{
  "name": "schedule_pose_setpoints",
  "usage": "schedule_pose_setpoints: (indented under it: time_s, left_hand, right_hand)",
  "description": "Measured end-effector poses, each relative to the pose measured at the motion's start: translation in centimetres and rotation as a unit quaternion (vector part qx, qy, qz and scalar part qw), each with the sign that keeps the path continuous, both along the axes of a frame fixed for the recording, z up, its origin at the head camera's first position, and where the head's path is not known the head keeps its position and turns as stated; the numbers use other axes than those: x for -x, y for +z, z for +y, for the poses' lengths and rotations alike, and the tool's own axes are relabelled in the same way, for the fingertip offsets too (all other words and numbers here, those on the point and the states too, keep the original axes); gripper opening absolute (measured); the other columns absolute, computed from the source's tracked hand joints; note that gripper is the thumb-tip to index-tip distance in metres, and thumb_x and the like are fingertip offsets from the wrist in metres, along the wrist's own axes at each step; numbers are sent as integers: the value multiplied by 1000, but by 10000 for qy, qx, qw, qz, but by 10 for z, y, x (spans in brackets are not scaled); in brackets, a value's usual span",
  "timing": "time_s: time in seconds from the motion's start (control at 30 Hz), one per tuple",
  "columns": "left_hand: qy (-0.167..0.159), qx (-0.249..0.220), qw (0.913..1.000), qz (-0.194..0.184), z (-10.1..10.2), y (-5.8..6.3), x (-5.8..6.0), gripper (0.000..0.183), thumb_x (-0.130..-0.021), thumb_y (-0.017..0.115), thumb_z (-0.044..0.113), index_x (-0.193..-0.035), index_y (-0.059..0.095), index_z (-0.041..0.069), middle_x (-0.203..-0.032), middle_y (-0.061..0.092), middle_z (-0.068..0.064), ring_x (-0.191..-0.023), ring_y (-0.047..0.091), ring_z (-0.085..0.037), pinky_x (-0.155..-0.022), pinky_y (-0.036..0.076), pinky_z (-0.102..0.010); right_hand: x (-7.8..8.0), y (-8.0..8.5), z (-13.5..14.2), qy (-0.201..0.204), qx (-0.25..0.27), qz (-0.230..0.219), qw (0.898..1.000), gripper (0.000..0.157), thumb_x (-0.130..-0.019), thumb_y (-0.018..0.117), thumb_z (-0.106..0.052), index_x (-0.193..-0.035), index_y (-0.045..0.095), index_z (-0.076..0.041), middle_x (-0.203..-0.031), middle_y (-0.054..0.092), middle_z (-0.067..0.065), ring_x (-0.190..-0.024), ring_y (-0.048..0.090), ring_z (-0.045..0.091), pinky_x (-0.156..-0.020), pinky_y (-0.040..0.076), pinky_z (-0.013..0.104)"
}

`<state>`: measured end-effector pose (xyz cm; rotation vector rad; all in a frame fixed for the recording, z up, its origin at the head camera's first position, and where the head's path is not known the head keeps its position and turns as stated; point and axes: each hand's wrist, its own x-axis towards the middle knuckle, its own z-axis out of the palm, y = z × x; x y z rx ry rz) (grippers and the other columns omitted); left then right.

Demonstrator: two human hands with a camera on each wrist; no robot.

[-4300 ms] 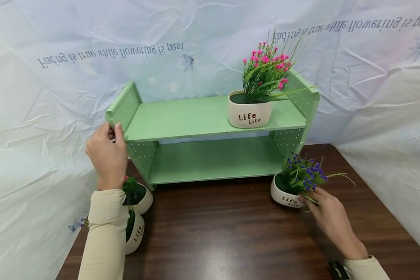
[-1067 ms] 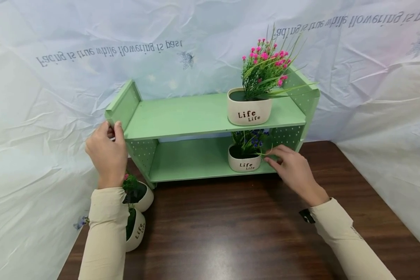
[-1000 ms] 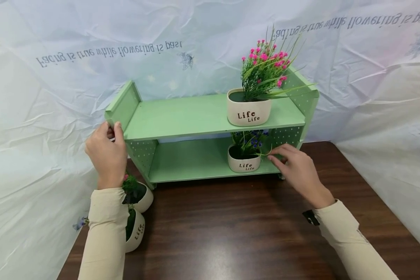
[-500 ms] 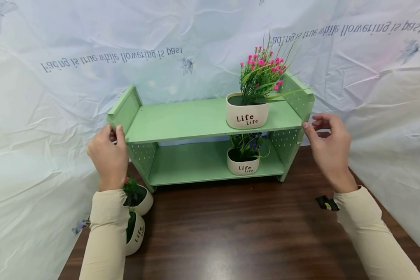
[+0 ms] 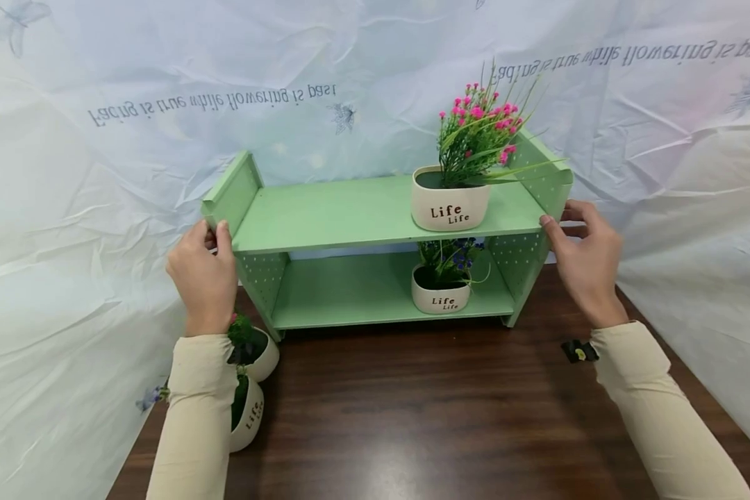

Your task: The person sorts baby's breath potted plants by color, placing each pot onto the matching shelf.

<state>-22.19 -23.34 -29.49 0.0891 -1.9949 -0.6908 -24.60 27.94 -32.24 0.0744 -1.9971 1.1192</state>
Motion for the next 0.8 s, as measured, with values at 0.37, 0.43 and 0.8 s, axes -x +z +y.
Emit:
schedule_pose_setpoints:
  time_s: [0.37,0.43,0.8]
  left_hand:
    - [-32,-150,9996,-236,-2,5,-2,33,-107,65,23,-87,71,-2,-92,76,-23,-90,73,-41,-94,49,-59]
    - [-22,-184,9995,-266,-1,5,-3,31,-107,66,24,-90,73,-1,-93,77,-22,-90,73,-41,-96,49,-59]
    - [78,-168,9995,-237,-1,3,-2,31,-107,66,24,-96,75,-3,-94,77,-24,-91,73,-43,-95,48,-61]
  right_hand:
    - [4,-1,-2,-256,21,170,9995,24,-95,78,-20,-109,79,-1,-91,75,-7,-76,59,-16,-69,45,7]
    - [4,1,-1,-226,-12,125,9997,27,-96,78,-22,-112,78,0,-94,76,-3,-78,59,-16,-69,46,7]
    - [9,31,-1,-126,-90,527,9985,27,-94,79,-17,-110,75,4,-95,71,-9,-77,61,-15,-70,48,6]
